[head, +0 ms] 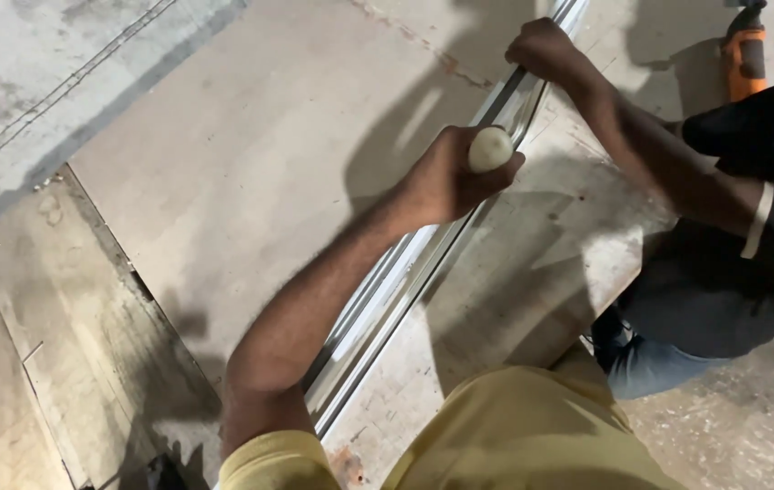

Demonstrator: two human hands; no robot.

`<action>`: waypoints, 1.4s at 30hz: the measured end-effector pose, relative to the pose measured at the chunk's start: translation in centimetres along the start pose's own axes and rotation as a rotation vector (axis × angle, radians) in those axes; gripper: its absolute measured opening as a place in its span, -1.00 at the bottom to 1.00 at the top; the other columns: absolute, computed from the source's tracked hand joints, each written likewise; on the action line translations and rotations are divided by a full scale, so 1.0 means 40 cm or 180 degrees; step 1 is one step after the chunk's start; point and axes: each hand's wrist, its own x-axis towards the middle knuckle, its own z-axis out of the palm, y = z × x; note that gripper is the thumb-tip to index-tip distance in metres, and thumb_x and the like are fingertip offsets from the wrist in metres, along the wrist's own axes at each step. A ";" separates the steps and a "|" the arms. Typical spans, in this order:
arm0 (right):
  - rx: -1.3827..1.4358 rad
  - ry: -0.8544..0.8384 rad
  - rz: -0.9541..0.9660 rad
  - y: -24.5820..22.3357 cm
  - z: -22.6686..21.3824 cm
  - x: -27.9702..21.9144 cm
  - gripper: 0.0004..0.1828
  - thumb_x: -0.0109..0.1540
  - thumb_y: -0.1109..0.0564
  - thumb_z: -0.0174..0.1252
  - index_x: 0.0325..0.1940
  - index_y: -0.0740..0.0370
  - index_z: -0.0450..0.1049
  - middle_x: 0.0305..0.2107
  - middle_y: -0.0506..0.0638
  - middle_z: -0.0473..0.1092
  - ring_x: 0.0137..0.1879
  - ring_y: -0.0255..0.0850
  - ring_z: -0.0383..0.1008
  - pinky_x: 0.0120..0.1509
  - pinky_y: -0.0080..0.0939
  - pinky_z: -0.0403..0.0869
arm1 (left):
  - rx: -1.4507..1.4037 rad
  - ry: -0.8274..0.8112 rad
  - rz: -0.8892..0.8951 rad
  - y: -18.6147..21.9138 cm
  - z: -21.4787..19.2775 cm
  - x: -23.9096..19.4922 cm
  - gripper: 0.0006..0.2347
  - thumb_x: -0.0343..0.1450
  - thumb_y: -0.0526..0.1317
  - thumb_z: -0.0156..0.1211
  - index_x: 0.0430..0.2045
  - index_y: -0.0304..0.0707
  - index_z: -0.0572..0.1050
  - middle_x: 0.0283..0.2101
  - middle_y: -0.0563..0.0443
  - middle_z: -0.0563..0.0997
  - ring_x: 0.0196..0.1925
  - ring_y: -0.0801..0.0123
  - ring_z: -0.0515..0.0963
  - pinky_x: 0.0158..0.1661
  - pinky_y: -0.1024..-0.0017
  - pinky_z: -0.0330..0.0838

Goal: Assembling and finishing a window frame using a hammer and sealant.

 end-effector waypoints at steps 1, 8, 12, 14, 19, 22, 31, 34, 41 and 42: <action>0.0147 -0.0048 0.0026 -0.002 -0.005 0.002 -0.45 0.31 -0.15 -0.01 0.32 0.11 0.37 -0.27 0.11 0.53 -0.33 -0.09 0.57 -0.19 -0.07 0.58 | 0.0025 -0.0031 -0.0122 -0.002 0.001 -0.003 -0.81 0.50 -0.16 0.28 -0.45 -0.26 0.52 -0.53 0.07 0.62 -0.45 0.48 0.64 -0.38 0.41 0.63; 0.0514 -0.0013 -0.0007 -0.058 -0.066 -0.018 -0.35 0.29 -0.28 0.00 0.30 0.17 0.31 -0.35 0.16 0.49 -0.32 -0.02 0.56 -0.22 0.00 0.58 | 0.0021 0.0050 -0.0107 -0.002 0.001 0.000 -0.84 0.47 -0.15 0.28 -0.35 -0.26 0.54 -0.43 0.08 0.66 -0.36 0.50 0.65 -0.30 0.40 0.62; 0.0543 0.0227 -0.0384 -0.060 -0.076 -0.008 -0.40 0.24 -0.23 0.02 0.21 0.19 0.36 -0.34 0.15 0.49 -0.30 -0.02 0.58 -0.21 -0.03 0.57 | 0.0077 0.0072 -0.0263 0.013 -0.009 -0.001 -0.82 0.49 -0.15 0.27 -0.40 -0.30 0.54 -0.45 0.04 0.66 -0.35 0.48 0.65 -0.28 0.39 0.61; 0.0554 0.0311 -0.0484 -0.056 -0.079 -0.010 -0.42 0.22 -0.22 0.03 0.18 0.20 0.38 -0.33 0.15 0.49 -0.30 -0.02 0.58 -0.21 -0.04 0.57 | 0.0083 0.0025 -0.0326 0.018 -0.007 0.005 -0.81 0.49 -0.15 0.26 -0.40 -0.30 0.54 -0.46 0.04 0.66 -0.36 0.49 0.65 -0.28 0.40 0.61; 0.0482 0.0367 -0.0789 -0.058 -0.077 -0.008 -0.47 0.19 -0.17 0.06 0.10 0.22 0.42 -0.33 0.12 0.49 -0.28 -0.04 0.59 -0.20 -0.08 0.56 | -0.0020 0.0187 -0.0255 0.013 0.005 0.000 -0.81 0.46 -0.15 0.27 -0.27 -0.31 0.51 -0.40 0.07 0.66 -0.34 0.50 0.65 -0.29 0.40 0.59; 0.0265 0.0184 -0.0664 -0.079 -0.105 0.001 -0.49 0.25 -0.17 0.05 0.12 0.23 0.40 -0.34 0.09 0.49 -0.29 -0.09 0.60 -0.20 -0.14 0.56 | -0.0005 0.0093 -0.0417 -0.003 -0.001 0.011 -0.80 0.49 -0.13 0.26 -0.42 -0.28 0.53 -0.48 0.07 0.64 -0.40 0.50 0.64 -0.32 0.40 0.61; -0.0832 0.0205 -0.0952 -0.048 -0.044 0.372 -0.74 0.43 -0.02 0.03 0.06 0.16 0.47 -0.24 -0.04 0.53 -0.15 -0.25 0.58 0.19 -0.26 0.43 | -0.0051 0.0048 -0.0605 -0.013 0.024 0.022 -0.82 0.46 -0.10 0.24 -0.42 -0.19 0.51 -0.51 0.11 0.62 -0.48 0.53 0.61 -0.37 0.41 0.65; -0.1812 0.1030 -0.1797 -0.173 0.091 1.113 -0.73 0.54 0.18 0.01 -0.07 0.03 0.63 -0.05 -0.12 0.61 0.10 -0.33 0.55 0.75 -0.25 0.21 | 0.0029 0.0081 -0.0415 -0.038 0.018 0.031 -0.78 0.49 -0.08 0.25 -0.46 -0.23 0.50 -0.52 0.08 0.61 -0.46 0.53 0.62 -0.33 0.44 0.70; -0.0187 0.1339 -0.2414 -0.069 0.151 1.212 -0.86 0.41 0.21 0.06 -0.05 0.17 0.54 -0.10 0.03 0.50 0.10 -0.10 0.51 0.37 -0.15 0.49 | 0.0042 0.0046 -0.0774 0.003 0.011 0.035 -0.78 0.48 -0.05 0.21 -0.44 -0.18 0.49 -0.54 0.10 0.60 -0.51 0.52 0.61 -0.41 0.42 0.64; -0.0486 0.1308 -0.2386 -0.079 0.157 1.196 -0.86 0.39 0.20 0.08 -0.06 0.15 0.56 -0.10 0.01 0.52 0.11 -0.11 0.51 0.40 -0.15 0.48 | 0.0005 0.0100 -0.0719 -0.011 0.019 0.030 -0.78 0.47 -0.05 0.22 -0.45 -0.18 0.49 -0.54 0.11 0.61 -0.50 0.52 0.61 -0.41 0.42 0.64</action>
